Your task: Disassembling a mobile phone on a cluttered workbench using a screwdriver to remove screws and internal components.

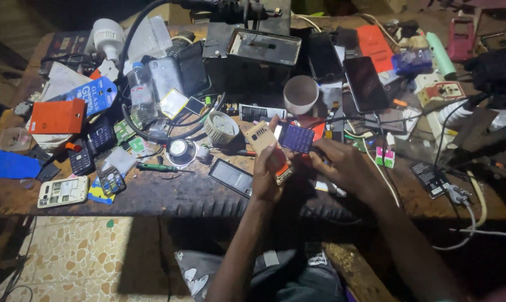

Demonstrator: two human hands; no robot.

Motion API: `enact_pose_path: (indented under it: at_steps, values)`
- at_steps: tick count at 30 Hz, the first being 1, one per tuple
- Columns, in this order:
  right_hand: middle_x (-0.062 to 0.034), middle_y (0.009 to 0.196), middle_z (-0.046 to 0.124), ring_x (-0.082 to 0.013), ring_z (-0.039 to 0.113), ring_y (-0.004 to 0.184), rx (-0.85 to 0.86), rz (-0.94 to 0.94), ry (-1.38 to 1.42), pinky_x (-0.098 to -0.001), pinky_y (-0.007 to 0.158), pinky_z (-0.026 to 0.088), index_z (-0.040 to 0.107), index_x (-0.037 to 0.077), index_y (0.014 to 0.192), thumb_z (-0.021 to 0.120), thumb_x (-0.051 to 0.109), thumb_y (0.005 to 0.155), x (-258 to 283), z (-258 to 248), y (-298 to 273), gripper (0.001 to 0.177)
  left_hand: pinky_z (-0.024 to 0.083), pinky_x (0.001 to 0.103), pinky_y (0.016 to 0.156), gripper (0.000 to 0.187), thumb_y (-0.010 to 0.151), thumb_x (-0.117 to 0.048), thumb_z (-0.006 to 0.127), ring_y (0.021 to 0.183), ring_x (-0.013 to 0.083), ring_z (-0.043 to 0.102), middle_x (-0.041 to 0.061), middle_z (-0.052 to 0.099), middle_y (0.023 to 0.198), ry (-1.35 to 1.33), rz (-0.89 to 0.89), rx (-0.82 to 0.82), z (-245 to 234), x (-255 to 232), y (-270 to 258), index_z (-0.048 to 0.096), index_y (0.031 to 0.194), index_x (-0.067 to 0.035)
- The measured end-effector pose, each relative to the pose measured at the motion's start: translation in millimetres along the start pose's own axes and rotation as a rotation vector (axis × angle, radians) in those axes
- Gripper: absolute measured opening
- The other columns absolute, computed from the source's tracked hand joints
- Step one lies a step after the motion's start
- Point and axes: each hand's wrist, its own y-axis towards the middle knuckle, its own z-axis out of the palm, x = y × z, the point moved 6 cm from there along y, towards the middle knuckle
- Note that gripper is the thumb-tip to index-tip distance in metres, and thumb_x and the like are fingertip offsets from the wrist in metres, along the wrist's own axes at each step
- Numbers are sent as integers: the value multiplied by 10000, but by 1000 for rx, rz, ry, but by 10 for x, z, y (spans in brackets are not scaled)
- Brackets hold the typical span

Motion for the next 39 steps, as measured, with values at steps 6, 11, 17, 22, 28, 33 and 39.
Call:
enact_pose_path:
  at_steps: [6,11,17,22,28,33,39]
  values:
    - [-161,791,719,-390,752,758,-101,-116,44,-442,619,599,727,94,1073,735,279,1026,14,-29,1,191,625,333,515,205,981,-283,717,607,232,755,211,756,777,-18,-1,32,265,-158,-138,679,1010,-84]
    - [-146,795,731,-363,760,739,-152,-175,32,-428,618,599,754,92,1090,754,252,1006,109,-163,41,181,637,367,519,192,986,-267,709,609,259,760,226,752,786,-17,11,24,3,-40,-27,679,1013,-80]
    - [-245,1201,666,-451,668,1121,-286,-92,-323,-556,951,529,649,-9,1447,776,150,1017,-349,-758,144,475,620,352,526,309,975,-354,702,616,241,745,216,740,783,47,-58,50,-273,80,103,703,949,-46]
    - [-70,1328,710,-409,661,1238,-34,442,175,-572,1101,455,621,278,1391,643,474,1047,-121,-409,180,396,597,319,531,258,971,-313,696,651,252,742,211,725,778,56,-148,86,-71,72,-55,705,961,-56]
    - [-78,837,728,-204,742,767,269,322,898,-353,637,624,682,113,1306,589,318,1064,-752,603,116,330,571,321,550,251,965,-317,707,687,277,754,219,731,812,371,-96,158,132,-225,-278,665,1026,-77]
    - [-185,917,715,-317,725,752,-28,549,1199,-426,554,594,719,30,1193,705,159,910,-192,383,79,311,637,249,609,609,957,-258,764,763,215,775,262,602,1497,340,219,382,-629,-518,-37,513,1434,26]
    - [-213,933,706,-429,759,707,-289,616,1352,-526,431,597,599,136,1203,634,198,926,-320,294,87,286,697,393,739,880,797,-323,955,971,419,786,396,683,1242,81,363,666,-1433,-1483,-374,517,1438,92]
